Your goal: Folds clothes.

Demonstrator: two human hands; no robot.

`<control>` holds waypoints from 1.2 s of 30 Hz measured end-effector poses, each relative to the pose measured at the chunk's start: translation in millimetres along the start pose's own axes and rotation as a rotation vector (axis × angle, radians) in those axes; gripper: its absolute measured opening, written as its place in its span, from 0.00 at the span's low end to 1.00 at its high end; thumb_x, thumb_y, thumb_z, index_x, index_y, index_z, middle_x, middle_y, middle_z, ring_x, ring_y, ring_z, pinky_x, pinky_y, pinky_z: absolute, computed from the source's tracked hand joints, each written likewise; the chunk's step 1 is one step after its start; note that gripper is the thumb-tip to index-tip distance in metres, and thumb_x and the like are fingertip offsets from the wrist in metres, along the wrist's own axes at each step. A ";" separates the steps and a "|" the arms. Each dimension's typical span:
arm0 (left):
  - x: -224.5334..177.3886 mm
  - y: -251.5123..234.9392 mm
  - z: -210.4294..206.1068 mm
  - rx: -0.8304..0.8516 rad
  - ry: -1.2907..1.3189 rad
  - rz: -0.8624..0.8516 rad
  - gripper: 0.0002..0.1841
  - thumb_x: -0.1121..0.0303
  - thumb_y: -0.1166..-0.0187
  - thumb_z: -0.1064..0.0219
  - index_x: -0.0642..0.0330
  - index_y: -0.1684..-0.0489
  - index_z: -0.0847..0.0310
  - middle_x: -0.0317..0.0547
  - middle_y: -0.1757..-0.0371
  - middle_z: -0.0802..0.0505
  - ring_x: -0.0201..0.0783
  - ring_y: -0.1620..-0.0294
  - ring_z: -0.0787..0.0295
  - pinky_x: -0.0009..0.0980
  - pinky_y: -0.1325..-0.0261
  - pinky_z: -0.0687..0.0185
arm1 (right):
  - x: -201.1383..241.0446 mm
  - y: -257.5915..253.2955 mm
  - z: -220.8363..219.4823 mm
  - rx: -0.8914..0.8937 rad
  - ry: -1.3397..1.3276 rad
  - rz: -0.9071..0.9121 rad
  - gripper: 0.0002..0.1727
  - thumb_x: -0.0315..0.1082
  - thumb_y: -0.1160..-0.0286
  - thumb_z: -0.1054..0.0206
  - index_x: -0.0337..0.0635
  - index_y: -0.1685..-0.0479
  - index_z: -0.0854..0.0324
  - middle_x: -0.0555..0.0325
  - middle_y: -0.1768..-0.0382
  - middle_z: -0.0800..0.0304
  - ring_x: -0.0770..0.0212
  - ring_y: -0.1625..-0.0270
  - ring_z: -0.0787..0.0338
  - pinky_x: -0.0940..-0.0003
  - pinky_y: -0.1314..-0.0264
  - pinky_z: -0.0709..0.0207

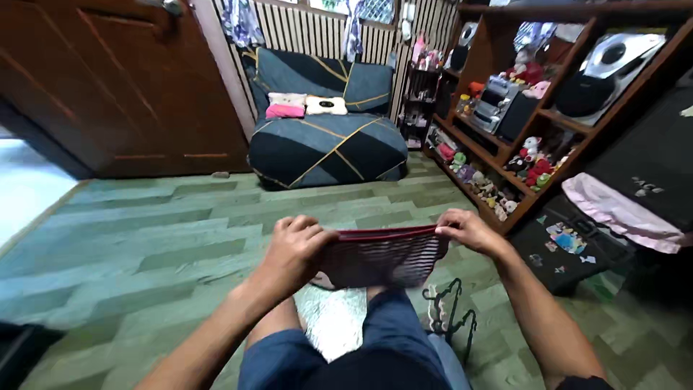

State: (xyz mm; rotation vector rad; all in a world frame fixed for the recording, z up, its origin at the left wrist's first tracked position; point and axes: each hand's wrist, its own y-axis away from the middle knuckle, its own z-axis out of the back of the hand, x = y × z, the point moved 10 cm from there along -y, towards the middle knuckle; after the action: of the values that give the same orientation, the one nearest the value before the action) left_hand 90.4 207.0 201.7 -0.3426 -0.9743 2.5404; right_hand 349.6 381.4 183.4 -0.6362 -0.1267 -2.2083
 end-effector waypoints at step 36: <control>-71.2 124.3 -65.3 0.276 0.203 0.016 0.11 0.64 0.15 0.39 0.53 0.53 0.08 0.42 0.62 0.05 0.43 0.54 0.05 0.66 0.25 0.28 | -14.9 115.4 -131.6 0.522 -0.110 -0.237 0.08 0.28 0.24 0.33 0.32 0.55 0.13 0.42 0.57 0.11 0.48 0.55 0.11 0.48 0.46 0.18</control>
State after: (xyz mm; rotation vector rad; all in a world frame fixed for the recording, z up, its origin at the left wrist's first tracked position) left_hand 143.3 129.0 75.5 -0.5141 -0.5398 2.5499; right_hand 390.2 276.5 48.5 -0.4628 -0.8419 -2.2269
